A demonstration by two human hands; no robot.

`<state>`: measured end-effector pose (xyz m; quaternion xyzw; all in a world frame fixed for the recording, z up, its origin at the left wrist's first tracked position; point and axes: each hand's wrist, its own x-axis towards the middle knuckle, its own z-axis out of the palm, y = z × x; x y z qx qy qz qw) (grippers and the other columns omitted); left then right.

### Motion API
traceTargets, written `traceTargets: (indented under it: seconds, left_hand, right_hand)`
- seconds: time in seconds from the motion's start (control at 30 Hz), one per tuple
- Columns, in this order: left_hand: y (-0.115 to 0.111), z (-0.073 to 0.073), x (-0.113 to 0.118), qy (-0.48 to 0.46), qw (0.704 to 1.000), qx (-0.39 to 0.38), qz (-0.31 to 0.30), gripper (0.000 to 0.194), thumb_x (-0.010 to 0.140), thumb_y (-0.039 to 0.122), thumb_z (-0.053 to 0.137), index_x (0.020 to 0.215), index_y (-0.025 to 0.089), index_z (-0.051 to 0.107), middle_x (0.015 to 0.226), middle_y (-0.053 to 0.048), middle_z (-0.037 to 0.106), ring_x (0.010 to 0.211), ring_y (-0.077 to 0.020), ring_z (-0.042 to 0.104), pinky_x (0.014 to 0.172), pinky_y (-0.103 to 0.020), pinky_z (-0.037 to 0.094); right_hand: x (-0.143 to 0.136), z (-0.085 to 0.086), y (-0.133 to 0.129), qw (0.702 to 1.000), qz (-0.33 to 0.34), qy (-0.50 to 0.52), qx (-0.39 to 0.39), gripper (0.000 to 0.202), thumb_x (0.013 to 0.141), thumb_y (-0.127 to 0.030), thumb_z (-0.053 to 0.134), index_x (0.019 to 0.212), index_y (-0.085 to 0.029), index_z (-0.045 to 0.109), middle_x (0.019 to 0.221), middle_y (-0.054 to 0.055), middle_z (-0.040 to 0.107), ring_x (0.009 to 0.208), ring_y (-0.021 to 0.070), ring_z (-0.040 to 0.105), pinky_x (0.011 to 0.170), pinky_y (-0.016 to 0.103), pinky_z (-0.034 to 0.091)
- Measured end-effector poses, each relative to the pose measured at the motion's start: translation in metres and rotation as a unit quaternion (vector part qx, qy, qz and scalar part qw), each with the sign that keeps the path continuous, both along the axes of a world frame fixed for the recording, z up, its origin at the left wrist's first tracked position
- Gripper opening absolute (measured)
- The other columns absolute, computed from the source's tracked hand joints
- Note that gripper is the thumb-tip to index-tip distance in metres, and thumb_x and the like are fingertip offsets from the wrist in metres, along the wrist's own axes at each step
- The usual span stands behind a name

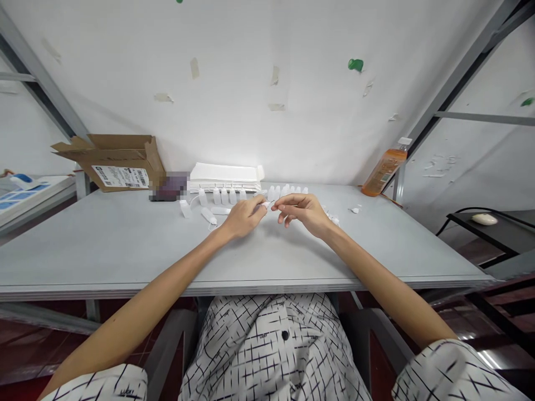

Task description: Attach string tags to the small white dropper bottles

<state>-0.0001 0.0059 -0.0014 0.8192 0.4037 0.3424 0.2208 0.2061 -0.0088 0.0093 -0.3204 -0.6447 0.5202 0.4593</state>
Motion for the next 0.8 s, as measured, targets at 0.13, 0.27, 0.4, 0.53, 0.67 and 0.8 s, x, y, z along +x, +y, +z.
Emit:
traceTargets:
  seconds: [0.13, 0.27, 0.4, 0.53, 0.67, 0.8]
  left_hand:
    - [-0.0003, -0.0009, 0.0001, 0.0, 1.0, 0.013, -0.002, 0.019, 0.091, 0.033, 0.038, 0.079, 0.021, 0.046, 0.063, 0.003, 0.043, 0.061, -0.015, 0.041, 0.062, -0.03, 0.028]
    - [-0.0015, -0.0002, 0.0, 0.002, 1.0, 0.018, -0.001, 0.022, 0.093, 0.035, 0.037, 0.08, 0.021, 0.046, 0.064, 0.003, 0.043, 0.061, -0.015, 0.042, 0.062, -0.03, 0.028]
    - [-0.0016, 0.0002, -0.0002, 0.003, 1.0, 0.019, -0.006, 0.023, 0.094, 0.035, 0.037, 0.081, 0.02, 0.048, 0.064, 0.003, 0.044, 0.062, -0.0148, 0.043, 0.063, -0.03, 0.03]
    - [-0.0004, -0.0012, -0.0003, 0.002, 1.0, 0.027, -0.008, 0.02, 0.093, 0.033, 0.038, 0.083, 0.02, 0.049, 0.065, 0.003, 0.047, 0.064, -0.0155, 0.045, 0.064, -0.029, 0.031]
    - [-0.0015, -0.0007, -0.0001, 0.005, 1.0, 0.026, -0.009, 0.02, 0.093, 0.034, 0.038, 0.084, 0.021, 0.05, 0.065, 0.003, 0.047, 0.063, -0.0156, 0.045, 0.063, -0.03, 0.03]
    - [-0.0044, 0.0023, 0.0006, 0.012, 0.999, 0.026, -0.016, 0.022, 0.094, 0.035, 0.036, 0.084, 0.021, 0.049, 0.063, 0.003, 0.045, 0.061, -0.0156, 0.043, 0.061, -0.03, 0.03]
  right_hand:
    - [-0.0014, 0.0003, -0.0005, 0.999, -0.03, 0.021, -0.013, 0.038, 0.068, -0.036, 0.086, 0.097, -0.018, 0.071, 0.084, 0.005, 0.077, 0.056, 0.0143, 0.067, 0.051, 0.027, 0.053]
    - [-0.0027, -0.0001, -0.0007, 0.999, -0.032, 0.03, -0.015, 0.037, 0.063, -0.035, 0.089, 0.089, -0.017, 0.069, 0.08, 0.005, 0.078, 0.056, 0.0151, 0.068, 0.052, 0.027, 0.054]
    - [-0.0033, -0.0015, 0.0, 0.999, -0.041, 0.029, 0.01, 0.03, 0.064, -0.038, 0.088, 0.082, -0.018, 0.075, 0.079, 0.005, 0.077, 0.058, 0.0147, 0.068, 0.055, 0.028, 0.056]
    - [-0.0044, -0.0018, 0.0002, 0.997, -0.068, 0.037, 0.016, 0.029, 0.061, -0.039, 0.089, 0.08, -0.019, 0.078, 0.075, 0.004, 0.076, 0.06, 0.0155, 0.068, 0.057, 0.03, 0.058]
    - [-0.0062, -0.0006, -0.0006, 0.994, -0.1, 0.048, 0.013, 0.028, 0.057, -0.036, 0.092, 0.074, -0.019, 0.078, 0.069, 0.002, 0.073, 0.059, 0.0152, 0.068, 0.056, 0.03, 0.058]
    - [-0.0064, -0.0005, -0.001, 0.993, -0.106, 0.05, 0.012, 0.026, 0.06, -0.036, 0.09, 0.076, -0.019, 0.079, 0.072, 0.003, 0.073, 0.064, 0.0165, 0.069, 0.059, 0.031, 0.06]
